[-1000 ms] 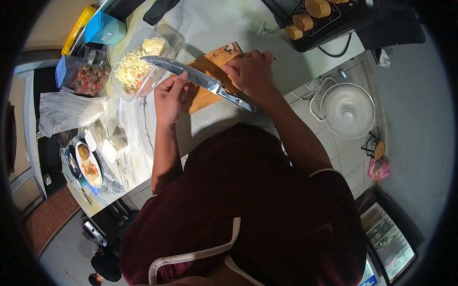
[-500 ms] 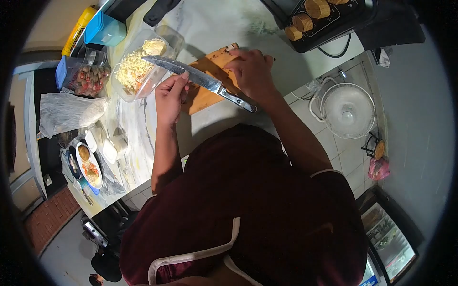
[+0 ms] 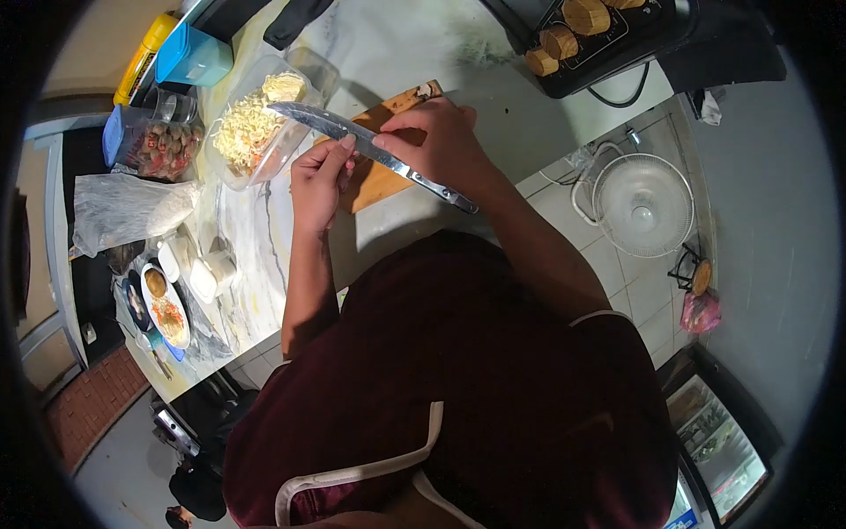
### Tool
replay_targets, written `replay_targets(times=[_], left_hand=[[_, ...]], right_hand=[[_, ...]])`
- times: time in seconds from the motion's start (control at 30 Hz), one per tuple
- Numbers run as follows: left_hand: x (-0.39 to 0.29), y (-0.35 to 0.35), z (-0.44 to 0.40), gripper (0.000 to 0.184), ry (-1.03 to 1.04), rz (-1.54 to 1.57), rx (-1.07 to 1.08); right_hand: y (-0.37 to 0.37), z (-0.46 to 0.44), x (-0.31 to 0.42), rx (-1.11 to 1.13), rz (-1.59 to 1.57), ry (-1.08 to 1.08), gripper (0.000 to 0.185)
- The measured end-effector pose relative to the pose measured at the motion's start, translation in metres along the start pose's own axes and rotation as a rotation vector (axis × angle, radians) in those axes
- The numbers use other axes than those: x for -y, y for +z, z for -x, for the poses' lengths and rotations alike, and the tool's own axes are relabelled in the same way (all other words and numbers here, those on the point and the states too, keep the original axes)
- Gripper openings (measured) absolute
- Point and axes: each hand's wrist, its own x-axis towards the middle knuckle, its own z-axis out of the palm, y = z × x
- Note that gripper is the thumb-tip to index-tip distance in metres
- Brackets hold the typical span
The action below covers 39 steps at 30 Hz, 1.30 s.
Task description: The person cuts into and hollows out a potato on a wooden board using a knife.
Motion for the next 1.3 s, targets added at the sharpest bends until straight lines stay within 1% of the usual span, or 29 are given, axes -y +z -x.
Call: replay_targets(times=[0.07,0.1,0.17,0.2,0.3,0.37,0.4,0.47,0.5,0.57,0.6,0.67,0.8,0.87,0.9,0.97,1.0,1.07,1.1,1.17,1.2,1.27,1.3], left_hand=[[0.002,-0.001,-0.001,0.021,-0.003,-0.027,0.014],[0.002,0.0,-0.001,0.021,-0.002,-0.026,0.013],[0.003,0.002,0.001,0.022,0.01,-0.02,-0.026],[0.003,0.001,0.001,0.022,0.009,-0.02,-0.027],[0.005,-0.004,-0.002,0.023,0.022,-0.025,-0.035],[0.007,-0.006,-0.002,0.022,0.02,-0.042,-0.024],[0.007,-0.005,-0.002,0.022,0.02,-0.042,-0.021],[0.007,-0.002,-0.002,0.022,0.026,-0.036,-0.027],[0.006,-0.001,-0.002,0.022,0.027,-0.036,-0.025],[0.006,-0.002,-0.002,0.022,0.026,-0.036,-0.032],[0.006,-0.003,-0.002,0.022,0.027,-0.035,-0.035],[0.006,-0.006,-0.003,0.022,0.033,-0.012,-0.025],[0.005,-0.01,-0.003,0.021,0.011,0.015,-0.012],[0.006,-0.011,-0.003,0.02,0.012,-0.011,-0.029],[0.006,-0.012,-0.002,0.02,0.012,-0.012,-0.031],[0.006,-0.012,-0.002,0.019,0.022,-0.008,-0.028],[0.007,-0.012,-0.003,0.019,0.023,-0.007,-0.03],[0.007,-0.013,-0.002,0.019,0.027,-0.004,-0.031],[0.006,-0.013,-0.003,0.019,0.028,-0.004,-0.031],[0.006,-0.013,-0.003,0.019,0.019,-0.007,-0.037],[0.006,-0.013,-0.003,0.019,0.019,-0.007,-0.039],[0.006,-0.013,-0.004,0.019,0.015,0.004,-0.029],[0.006,-0.014,-0.005,0.019,0.016,0.004,-0.03]], right_hand=[[0.0,-0.001,-0.001,0.085,-0.054,0.038,0.025],[0.001,-0.002,-0.003,0.085,-0.054,0.037,0.025],[0.003,-0.001,-0.006,0.049,-0.171,0.132,0.026],[0.002,0.0,-0.007,0.05,-0.171,0.132,0.026],[-0.004,0.002,-0.007,0.017,-0.135,0.109,0.026],[-0.009,0.007,-0.003,0.01,-0.069,-0.069,0.024],[-0.01,0.006,-0.003,0.008,-0.067,-0.067,0.024],[-0.011,0.003,-0.003,0.148,-0.272,0.177,0.022],[-0.011,0.002,-0.006,0.146,-0.272,0.176,0.022],[-0.009,0.003,-0.013,0.033,-0.206,0.221,0.02],[-0.009,0.004,-0.017,0.035,-0.207,0.219,0.02],[-0.008,0.007,-0.025,-0.045,-0.086,0.066,0.017],[-0.008,0.006,-0.025,-0.037,-0.074,0.135,0.014],[-0.012,0.006,-0.017,0.003,0.298,0.126,0.015],[-0.009,0.007,-0.021,0.004,0.297,0.124,0.015],[-0.001,0.009,-0.035,-0.123,0.311,-0.011,0.015],[-0.004,0.008,-0.03,-0.122,0.312,-0.013,0.015],[-0.012,0.007,-0.019,-0.025,0.449,0.01,0.013],[-0.008,0.007,-0.023,-0.025,0.449,0.009,0.013],[0.004,0.01,-0.035,-0.259,0.459,-0.19,0.013],[0.001,0.011,-0.033,-0.258,0.459,-0.191,0.013],[-0.007,0.012,-0.025,-0.104,0.391,-0.043,0.013],[-0.005,0.012,-0.029,-0.104,0.392,-0.044,0.013]])
